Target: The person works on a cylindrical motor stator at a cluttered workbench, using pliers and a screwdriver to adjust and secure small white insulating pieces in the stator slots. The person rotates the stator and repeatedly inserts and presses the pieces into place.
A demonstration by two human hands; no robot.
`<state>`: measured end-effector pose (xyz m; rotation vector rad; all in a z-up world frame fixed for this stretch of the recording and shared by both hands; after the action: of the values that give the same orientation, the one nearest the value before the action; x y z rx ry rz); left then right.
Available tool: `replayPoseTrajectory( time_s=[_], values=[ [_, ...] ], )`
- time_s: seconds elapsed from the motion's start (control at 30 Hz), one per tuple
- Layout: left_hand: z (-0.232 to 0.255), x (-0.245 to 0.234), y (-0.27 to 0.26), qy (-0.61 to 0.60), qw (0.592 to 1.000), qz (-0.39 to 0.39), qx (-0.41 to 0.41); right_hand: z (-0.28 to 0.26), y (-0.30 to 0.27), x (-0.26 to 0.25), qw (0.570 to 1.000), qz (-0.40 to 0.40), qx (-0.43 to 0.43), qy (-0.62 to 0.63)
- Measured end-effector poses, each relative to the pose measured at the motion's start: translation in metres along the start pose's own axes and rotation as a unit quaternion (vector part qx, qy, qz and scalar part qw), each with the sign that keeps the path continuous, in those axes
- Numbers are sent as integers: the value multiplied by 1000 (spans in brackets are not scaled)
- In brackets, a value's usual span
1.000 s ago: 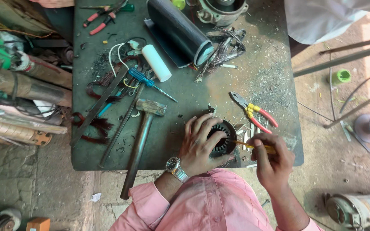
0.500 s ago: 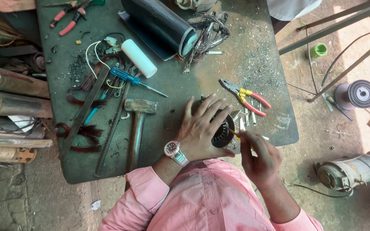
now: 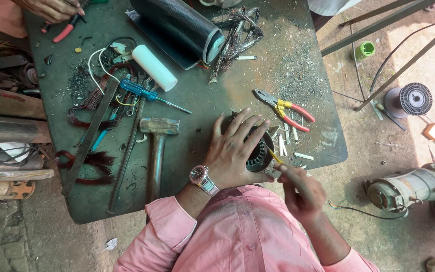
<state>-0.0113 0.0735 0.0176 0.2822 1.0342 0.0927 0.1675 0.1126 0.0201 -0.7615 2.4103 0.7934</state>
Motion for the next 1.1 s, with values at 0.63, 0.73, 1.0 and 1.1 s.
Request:
replayPoseTrajectory(
  time_s=[0.63,0.73,1.0,1.1],
  values=[
    [0,1,0,13,1000,18,4,-10,5,5,994,-35,-96,-37],
    [1,2,-3,9,1000,4,-2,-3,-3,6,996,-24,-88,2],
    [2,-11,-7,-38,993,107,29,6,-1,-11,996,18,56,68],
    [1,-11,-8,-20,993,108,36,2,3,-14,994,24,63,85]
  ],
)
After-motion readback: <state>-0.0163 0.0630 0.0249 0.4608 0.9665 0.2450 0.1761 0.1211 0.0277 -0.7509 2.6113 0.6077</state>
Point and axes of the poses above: each hand's wrist, its own y-axis towards the middle knuckle, its own x-axis out of the palm, z = x × y, the point moved 7 cm from there along y, towards the middle knuckle, and after that the axes turned 11 degrees about x, right-handed, at the moved point
